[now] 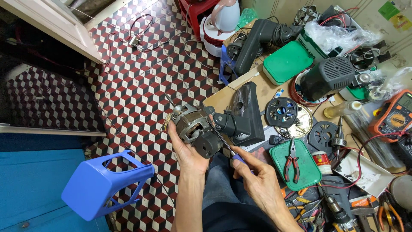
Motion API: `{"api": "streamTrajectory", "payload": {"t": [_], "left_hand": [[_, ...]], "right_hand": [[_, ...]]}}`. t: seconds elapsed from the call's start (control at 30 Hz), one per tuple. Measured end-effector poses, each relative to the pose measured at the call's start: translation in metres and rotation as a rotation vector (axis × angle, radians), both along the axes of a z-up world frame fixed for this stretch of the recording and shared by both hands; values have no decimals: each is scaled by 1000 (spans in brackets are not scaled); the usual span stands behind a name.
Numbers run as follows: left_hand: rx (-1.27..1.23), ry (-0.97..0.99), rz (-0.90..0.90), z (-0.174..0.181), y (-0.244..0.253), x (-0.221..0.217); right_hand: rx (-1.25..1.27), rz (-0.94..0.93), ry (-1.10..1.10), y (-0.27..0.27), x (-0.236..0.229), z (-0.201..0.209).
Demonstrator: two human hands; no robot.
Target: The person works at a cluttered workbench repairing an electric motor. They hold the motor housing, use a screwdriver to loosen and remove its parts, manipulate the wiring and internal components by hand, and use pliers and a multimeter while testing and adjusting the motor assembly.
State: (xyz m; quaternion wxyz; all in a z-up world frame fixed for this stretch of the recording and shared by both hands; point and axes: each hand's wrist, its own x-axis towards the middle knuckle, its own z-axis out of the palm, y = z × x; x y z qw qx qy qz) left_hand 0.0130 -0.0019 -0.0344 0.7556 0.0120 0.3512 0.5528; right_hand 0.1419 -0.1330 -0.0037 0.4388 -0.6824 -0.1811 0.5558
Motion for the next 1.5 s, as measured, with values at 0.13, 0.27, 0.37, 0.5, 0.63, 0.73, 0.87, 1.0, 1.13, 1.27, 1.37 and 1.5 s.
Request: {"api": "streamTrajectory", "payload": {"t": [0.13,0.27,0.37,0.5,0.63,0.73,0.87,1.0,1.13,1.27,1.37,1.5], "left_hand": [[31,-31,-28,-6,-2,-3],[40,-38,-2,-3,-3,-1],[55,-73,-31,-7,-2,-3],[58,-105,-37,-9,-1,-3],[36,-70,-17,-7,-1,-1],[31,-73,-22,-6,0,0],[32,-86,-24,-9,-1,0],[48,-77,-29,-10,-2,-2],[29,-85,-13,-9,-2,-2],[35,-95,-17,-12,-1,-4],[45,-80,-25,-11,-2,-4],[27,-93,-16,-11,-2,-3]], "right_hand": [[-3,-1,27,0,0,-3],[-21,-20,82,0,0,-2],[1,-18,95,-2,-1,-9],[6,-14,85,-5,-2,-11],[32,-37,72,-6,0,-7],[22,-22,68,-3,3,-3],[-2,2,61,0,5,-2],[-8,-16,100,-1,3,-2],[-6,-24,95,-2,2,-7],[2,-23,95,-3,2,-8],[19,-21,91,-2,2,-9],[19,-25,93,-3,0,-11]]}}
